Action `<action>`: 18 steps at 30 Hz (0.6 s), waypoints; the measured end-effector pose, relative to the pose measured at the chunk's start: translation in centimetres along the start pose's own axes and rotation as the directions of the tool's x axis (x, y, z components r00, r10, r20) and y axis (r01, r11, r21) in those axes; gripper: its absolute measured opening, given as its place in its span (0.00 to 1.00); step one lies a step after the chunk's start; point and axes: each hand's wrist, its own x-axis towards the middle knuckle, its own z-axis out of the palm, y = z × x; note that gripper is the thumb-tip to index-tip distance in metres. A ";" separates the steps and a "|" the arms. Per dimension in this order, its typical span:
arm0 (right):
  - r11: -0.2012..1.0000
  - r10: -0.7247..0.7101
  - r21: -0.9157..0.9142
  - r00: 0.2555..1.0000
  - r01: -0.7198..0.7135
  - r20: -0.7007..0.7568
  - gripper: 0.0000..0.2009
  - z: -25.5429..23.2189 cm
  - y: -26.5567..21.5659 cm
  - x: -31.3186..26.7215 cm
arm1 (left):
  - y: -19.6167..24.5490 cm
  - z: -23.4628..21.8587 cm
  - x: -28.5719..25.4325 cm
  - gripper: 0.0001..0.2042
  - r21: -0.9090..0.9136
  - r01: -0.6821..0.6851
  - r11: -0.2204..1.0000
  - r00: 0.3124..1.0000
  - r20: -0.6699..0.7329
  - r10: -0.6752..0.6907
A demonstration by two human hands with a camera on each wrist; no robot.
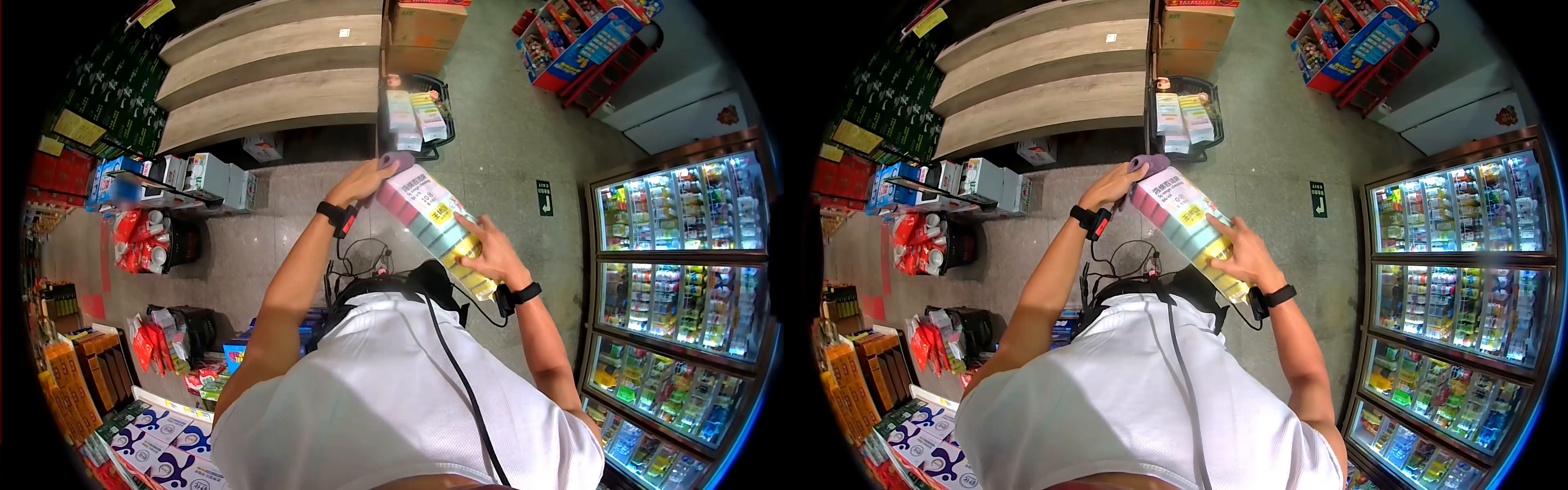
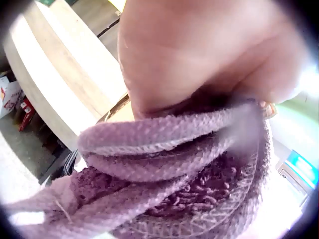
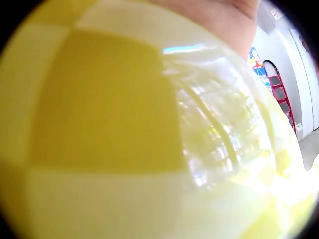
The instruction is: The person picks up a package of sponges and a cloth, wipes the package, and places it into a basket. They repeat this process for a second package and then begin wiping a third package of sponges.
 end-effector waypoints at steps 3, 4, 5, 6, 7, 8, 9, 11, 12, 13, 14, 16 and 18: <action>1.000 0.005 0.021 1.000 -0.005 -0.019 0.42 0.1 0.3 0.3 | -1.9 0.5 0.3 0.28 -0.104 -0.247 0.963 0.962 -0.144 0.231; 1.000 0.000 0.021 1.000 0.000 -0.014 0.42 0.1 0.2 0.4 | -1.9 0.6 0.0 0.27 -0.191 -0.181 0.965 0.976 -0.155 0.152; 0.999 0.008 0.052 1.000 -0.006 -0.025 0.41 0.1 0.2 0.6 | -1.8 0.7 -0.2 0.27 -0.276 -0.117 0.954 0.984 -0.159 0.075; 0.996 0.016 0.083 0.999 -0.013 -0.035 0.40 0.1 0.2 0.7 | -1.7 0.7 -0.4 0.27 -0.360 -0.054 0.931 0.988 -0.156 -0.003; 0.997 0.013 0.083 0.999 -0.010 -0.032 0.40 0.1 0.1 0.9 | -1.5 0.7 -0.7 0.27 -0.362 -0.054 0.931 0.987 -0.160 -0.005; 0.989 0.003 0.150 0.999 0.005 -0.054 0.39 0.0 0.1 1.1 | -1.4 0.6 -0.9 0.27 -0.396 -0.013 0.918 0.983 -0.171 -0.060; 0.976 -0.004 0.216 0.997 0.021 -0.076 0.39 0.0 0.1 1.3 | -1.3 0.6 -1.1 0.27 -0.430 0.026 0.902 0.977 -0.181 -0.114; 0.968 0.020 0.250 0.998 -0.004 -0.062 0.38 0.3 0.7 1.7 | -1.0 1.0 -1.4 0.27 -0.391 -0.129 0.911 0.959 -0.285 0.014; 0.959 0.047 0.283 0.998 -0.031 -0.049 0.38 0.6 1.2 1.9 | -0.8 1.4 -1.7 0.27 -0.335 -0.279 0.900 0.915 -0.376 0.144; 0.959 0.046 0.282 0.998 -0.031 -0.049 0.38 1.0 1.7 2.1 | 0.9 1.2 -2.8 0.28 -0.337 -0.218 0.916 0.930 -0.357 0.089; 0.930 0.037 0.367 0.997 -0.008 -0.072 0.37 1.5 2.2 2.2 | 1.5 1.1 -3.3 0.28 -0.338 -0.218 0.915 0.930 -0.358 0.089; 0.894 0.026 0.447 0.995 0.019 -0.094 0.36 2.8 3.8 2.8 | 2.1 1.1 -3.8 0.28 -0.300 -0.271 0.915 0.903 -0.409 0.133; 0.737 0.162 0.666 0.987 -0.116 -0.006 0.34 3.6 5.1 3.4 | 1.5 0.9 -4.1 0.28 -0.329 -0.217 0.919 0.934 -0.345 0.097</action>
